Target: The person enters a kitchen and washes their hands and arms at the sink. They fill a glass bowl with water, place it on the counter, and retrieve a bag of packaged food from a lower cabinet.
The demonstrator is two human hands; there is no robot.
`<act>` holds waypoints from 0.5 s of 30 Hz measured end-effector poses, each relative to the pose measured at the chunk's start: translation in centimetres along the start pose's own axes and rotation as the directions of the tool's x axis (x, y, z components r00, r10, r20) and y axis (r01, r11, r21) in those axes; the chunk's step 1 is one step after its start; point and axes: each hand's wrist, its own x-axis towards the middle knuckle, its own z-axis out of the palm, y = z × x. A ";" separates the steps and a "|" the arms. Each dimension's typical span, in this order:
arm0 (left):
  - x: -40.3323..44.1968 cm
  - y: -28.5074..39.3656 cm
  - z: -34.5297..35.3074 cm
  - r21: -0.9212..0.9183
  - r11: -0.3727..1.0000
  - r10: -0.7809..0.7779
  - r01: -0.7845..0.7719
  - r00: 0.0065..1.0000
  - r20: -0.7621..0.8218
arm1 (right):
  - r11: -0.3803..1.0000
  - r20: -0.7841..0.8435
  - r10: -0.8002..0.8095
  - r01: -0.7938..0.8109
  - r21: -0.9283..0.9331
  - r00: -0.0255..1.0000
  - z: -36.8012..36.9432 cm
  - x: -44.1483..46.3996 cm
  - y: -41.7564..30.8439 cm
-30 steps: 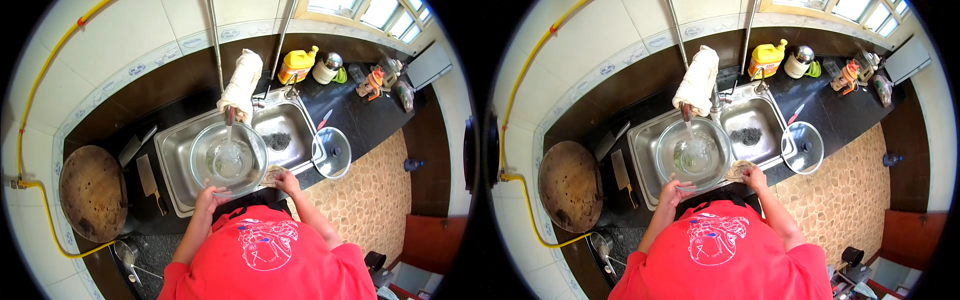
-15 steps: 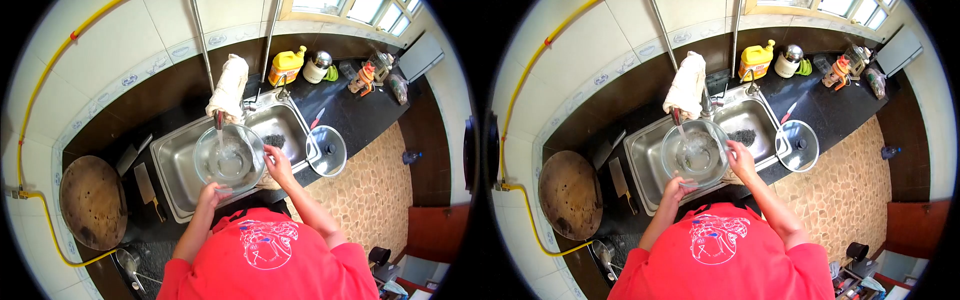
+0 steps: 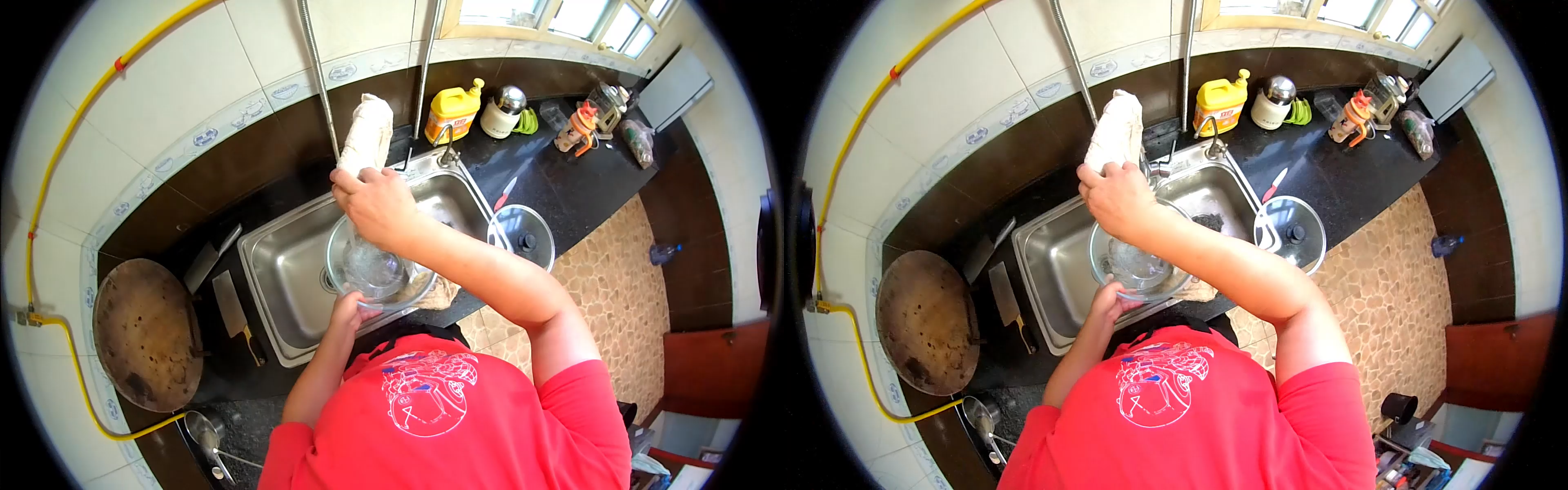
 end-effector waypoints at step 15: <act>0.8 -2.0 2.6 0.058 0.998 0.014 -0.009 0.997 -0.078 | 1.000 -0.139 0.005 -0.002 0.024 0.990 -0.4 -4.8 4.4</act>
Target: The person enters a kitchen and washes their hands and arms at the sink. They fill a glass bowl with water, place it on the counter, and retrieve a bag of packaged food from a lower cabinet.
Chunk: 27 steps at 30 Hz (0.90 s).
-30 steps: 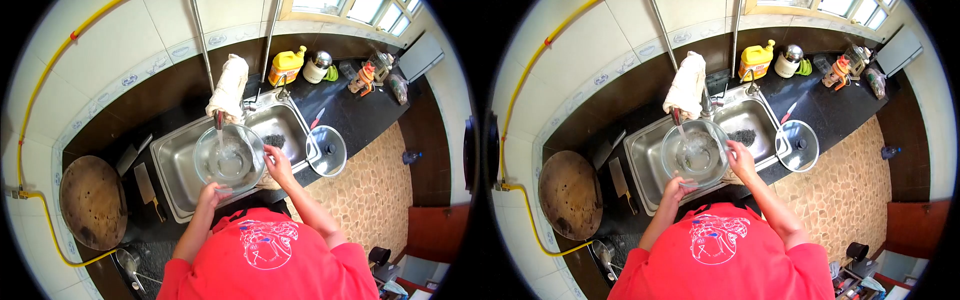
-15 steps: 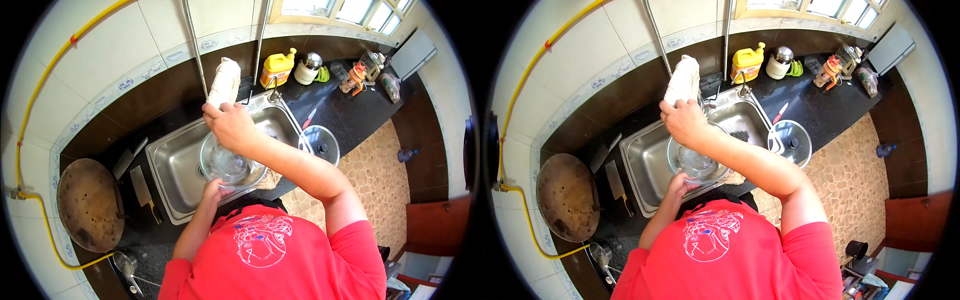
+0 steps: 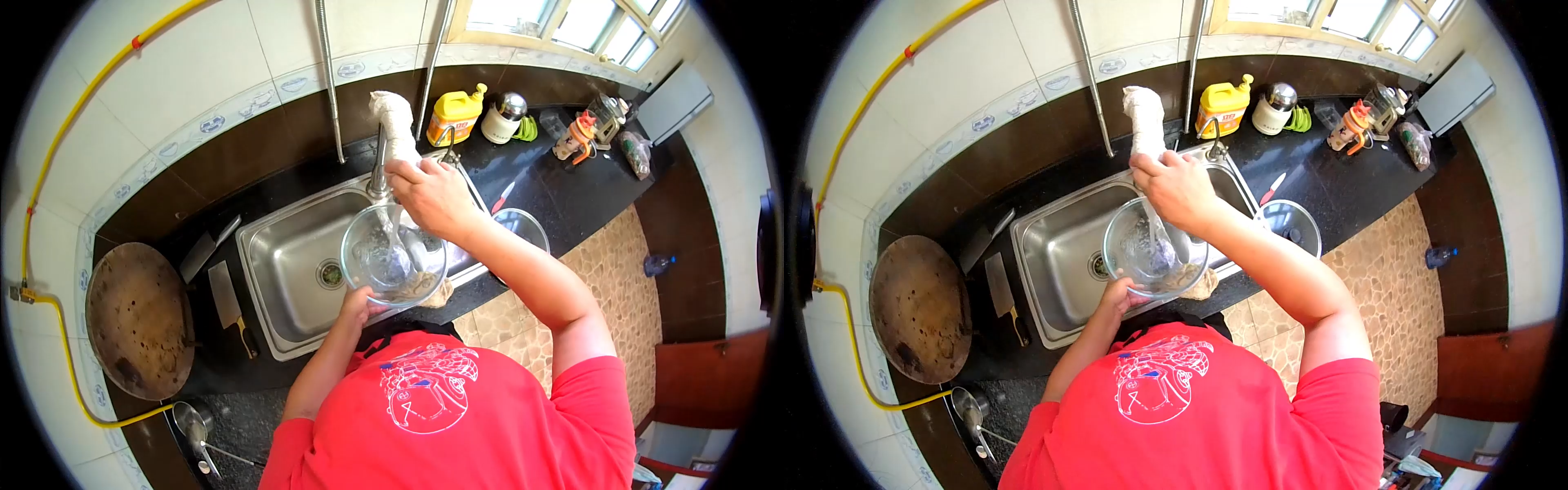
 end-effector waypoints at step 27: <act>0.9 -1.9 -0.1 0.023 0.981 -0.190 0.194 0.976 -0.111 | 0.501 0.744 0.636 -0.844 -0.193 0.207 17.0 -29.9 -5.6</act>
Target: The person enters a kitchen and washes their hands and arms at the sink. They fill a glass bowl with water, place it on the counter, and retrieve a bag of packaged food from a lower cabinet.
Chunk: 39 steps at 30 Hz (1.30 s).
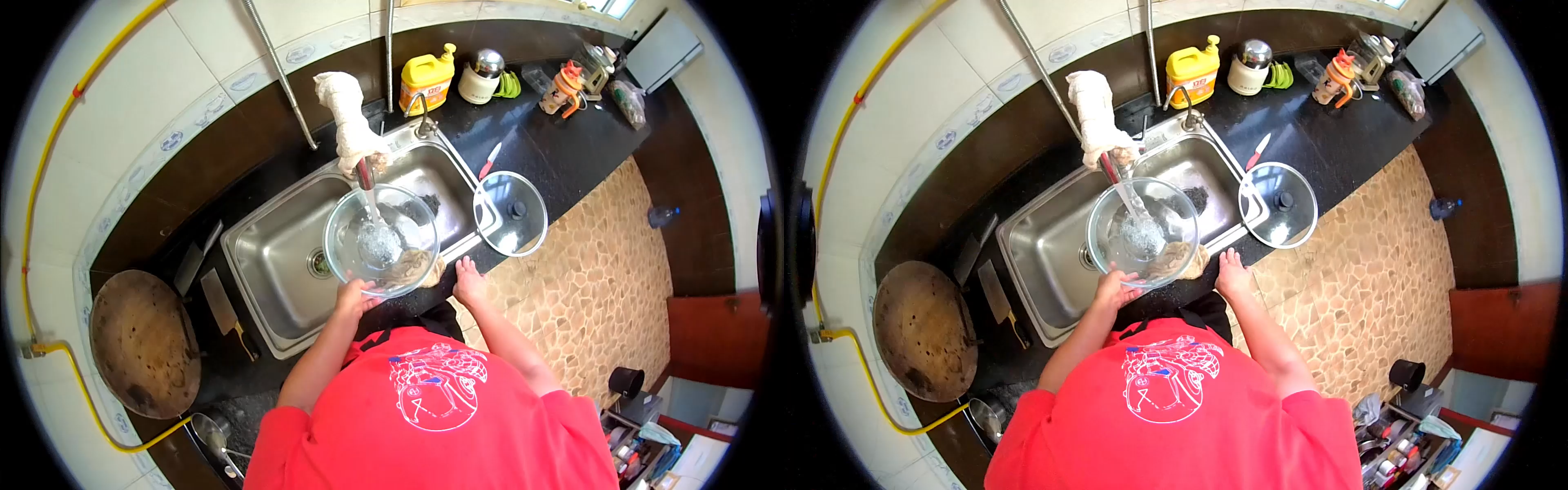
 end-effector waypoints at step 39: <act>0.2 0.1 -0.5 0.013 1.000 -0.018 0.017 0.999 0.029 | 0.987 0.156 0.084 -0.060 -0.150 0.984 -2.9 1.8 -1.8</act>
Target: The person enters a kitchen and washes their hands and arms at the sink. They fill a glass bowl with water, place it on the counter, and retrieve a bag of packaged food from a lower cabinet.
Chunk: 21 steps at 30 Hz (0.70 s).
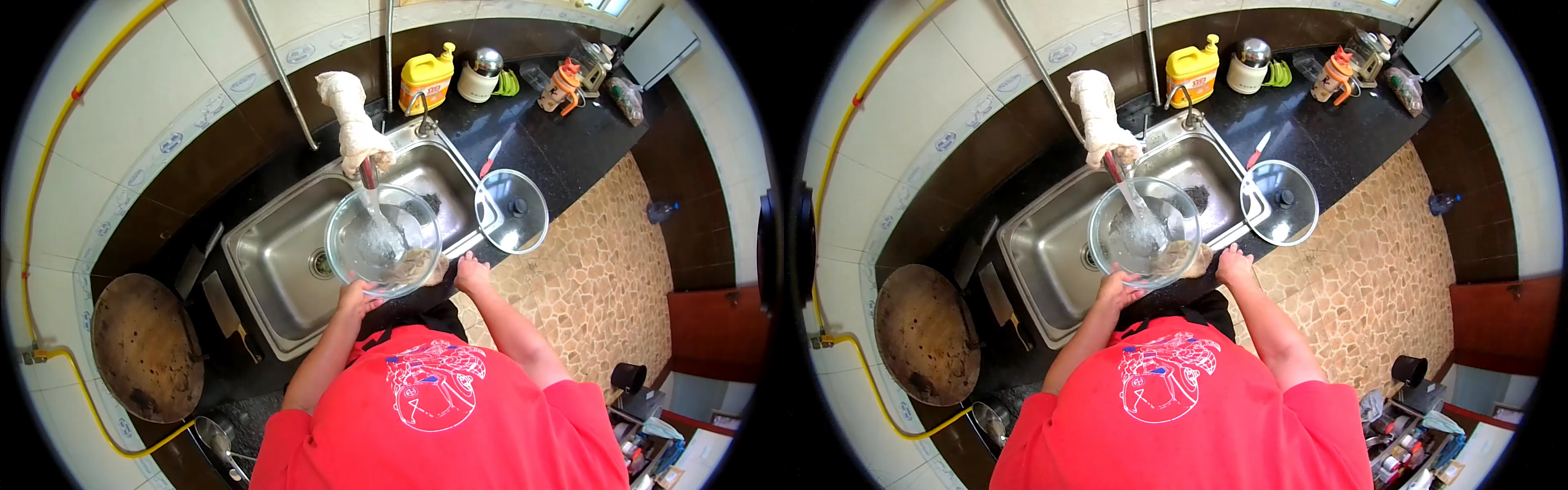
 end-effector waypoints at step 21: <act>0.7 0.0 -0.5 0.049 0.998 -0.029 0.027 0.999 0.035 | 1.000 0.019 0.004 -0.004 0.002 1.000 -0.2 -0.4 -0.1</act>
